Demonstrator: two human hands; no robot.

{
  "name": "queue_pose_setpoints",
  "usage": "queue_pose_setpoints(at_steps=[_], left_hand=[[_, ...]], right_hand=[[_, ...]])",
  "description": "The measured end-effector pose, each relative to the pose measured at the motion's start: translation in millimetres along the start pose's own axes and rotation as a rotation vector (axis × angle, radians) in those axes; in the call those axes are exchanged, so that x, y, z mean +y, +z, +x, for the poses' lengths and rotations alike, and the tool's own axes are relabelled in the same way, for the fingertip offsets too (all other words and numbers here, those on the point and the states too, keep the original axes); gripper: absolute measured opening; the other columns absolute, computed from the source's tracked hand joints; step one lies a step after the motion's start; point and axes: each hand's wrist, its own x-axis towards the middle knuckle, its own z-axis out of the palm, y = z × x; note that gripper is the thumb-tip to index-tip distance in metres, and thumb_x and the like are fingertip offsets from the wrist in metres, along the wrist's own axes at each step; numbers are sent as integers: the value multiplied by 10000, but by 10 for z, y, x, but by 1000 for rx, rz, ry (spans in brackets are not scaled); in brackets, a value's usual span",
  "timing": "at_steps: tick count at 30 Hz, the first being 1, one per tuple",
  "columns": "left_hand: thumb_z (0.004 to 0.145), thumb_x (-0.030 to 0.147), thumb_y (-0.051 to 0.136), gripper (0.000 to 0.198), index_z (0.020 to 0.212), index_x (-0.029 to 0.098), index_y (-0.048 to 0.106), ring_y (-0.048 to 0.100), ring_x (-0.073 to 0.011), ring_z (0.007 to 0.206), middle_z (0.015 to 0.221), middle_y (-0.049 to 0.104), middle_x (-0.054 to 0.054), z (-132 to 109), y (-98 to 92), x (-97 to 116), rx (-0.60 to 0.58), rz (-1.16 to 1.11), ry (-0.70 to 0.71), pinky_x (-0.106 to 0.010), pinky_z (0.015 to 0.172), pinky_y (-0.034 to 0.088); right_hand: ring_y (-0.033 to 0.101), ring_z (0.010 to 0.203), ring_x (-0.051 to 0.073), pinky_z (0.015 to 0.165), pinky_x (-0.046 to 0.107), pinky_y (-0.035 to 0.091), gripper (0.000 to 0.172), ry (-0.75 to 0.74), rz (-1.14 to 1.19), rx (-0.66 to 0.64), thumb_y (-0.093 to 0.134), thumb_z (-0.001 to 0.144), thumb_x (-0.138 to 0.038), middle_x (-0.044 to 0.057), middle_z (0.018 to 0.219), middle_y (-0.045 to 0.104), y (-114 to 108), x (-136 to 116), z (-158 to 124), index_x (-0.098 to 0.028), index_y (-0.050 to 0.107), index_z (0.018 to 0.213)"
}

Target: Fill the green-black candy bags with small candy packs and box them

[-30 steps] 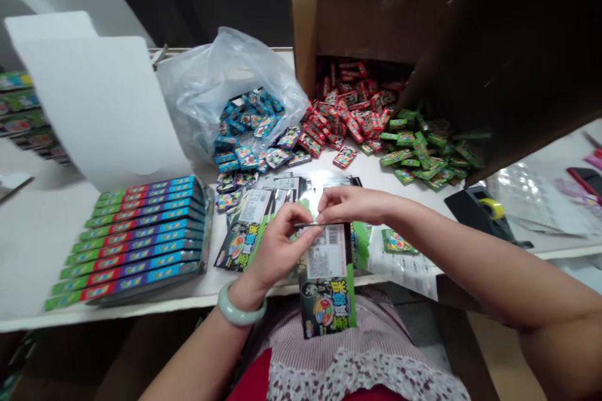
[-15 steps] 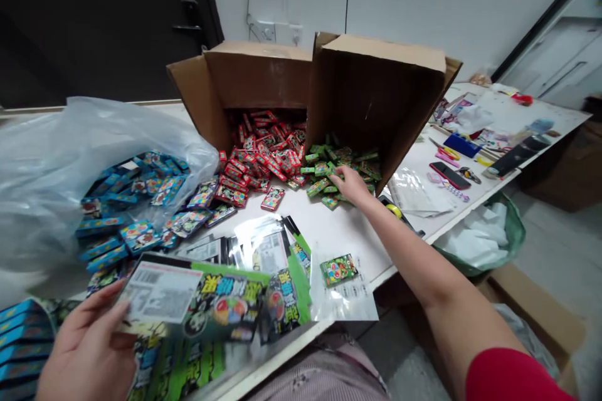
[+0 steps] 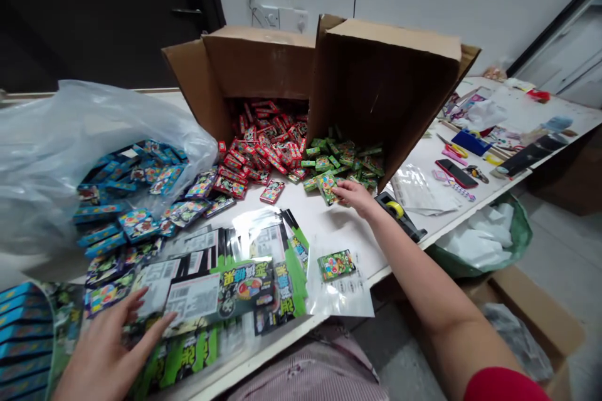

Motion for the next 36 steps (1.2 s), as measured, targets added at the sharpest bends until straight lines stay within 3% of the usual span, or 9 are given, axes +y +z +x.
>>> queue_pose_setpoints(at_steps=[2, 5, 7, 9, 12, 17, 21, 29, 36], left_hand=[[758, 516, 640, 666, 1341, 522, 318, 487, -396, 1209, 1289, 560, 30, 24, 26, 195, 16, 165, 200, -623, 987, 401], [734, 450, 692, 883, 1459, 376, 194, 301, -418, 1372, 1497, 375, -87, 86, 156, 512, -249, 282, 465, -619, 1086, 280], [706, 384, 723, 965, 1485, 298, 161, 197, -441, 1407, 1531, 304, -134, 130, 245, 647, -365, 360, 479, -651, 1095, 212], [718, 334, 708, 936, 1484, 259, 175, 215, -430, 1402, 1492, 355, -155, 150, 288, 716, -418, 386, 479, -663, 1099, 173], [751, 341, 684, 898, 1481, 225, 174, 337, -375, 1340, 1400, 412, -170, 116, 251, 767, -308, 347, 478, -620, 1120, 171], [735, 370, 716, 913, 1468, 193, 202, 395, -344, 1253, 1338, 394, -170, 12, 146, 806, -101, 298, 479, -502, 1070, 347], [736, 377, 716, 915, 1470, 194, 203, 416, -345, 1217, 1321, 392, -167, -19, 106, 756, -22, 312, 469, -508, 1050, 364], [733, 400, 723, 939, 1481, 180, 200, 432, -356, 1186, 1293, 418, -175, -55, 149, 697, 9, 296, 554, -523, 1016, 388], [687, 411, 772, 980, 1474, 220, 219, 437, -345, 1196, 1302, 410, -155, -151, 174, 641, -35, 231, 491, -523, 1011, 416]], right_hand=[[540, 624, 100, 627, 265, 475, 322, 23, 72, -83, 639, 660, -398, -22, 737, 556, 97, -50, -166, -177, 560, 880], [519, 603, 83, 620, 268, 500, 540, 47, 190, -211, 661, 649, -319, -69, 741, 501, 266, -127, -411, -248, 500, 1159], [511, 607, 82, 601, 258, 502, 663, 47, 259, -293, 671, 653, -267, -85, 735, 464, 369, -173, -548, -305, 430, 1269], [512, 624, 86, 579, 239, 490, 635, 10, 278, -332, 691, 654, -235, -83, 727, 458, 469, -210, -671, -294, 455, 1240], [510, 620, 91, 547, 225, 457, 522, -145, 274, -273, 704, 690, -238, -68, 727, 490, 640, -260, -859, -269, 480, 1161], [579, 724, 114, 635, 256, 475, 472, -390, 292, -131, 675, 762, -237, -36, 846, 551, 938, -378, -1113, -302, 423, 1157], [567, 719, 127, 638, 270, 465, 445, -355, 80, -231, 661, 783, -245, -27, 813, 539, 1016, -427, -1161, -271, 444, 1170], [531, 678, 124, 640, 283, 442, 405, -271, -134, -472, 624, 801, -246, -17, 814, 545, 973, -467, -1198, -253, 489, 1183], [467, 631, 113, 579, 253, 377, 324, -214, -71, -574, 586, 804, -227, -51, 714, 481, 974, -528, -1196, -226, 478, 1110]])
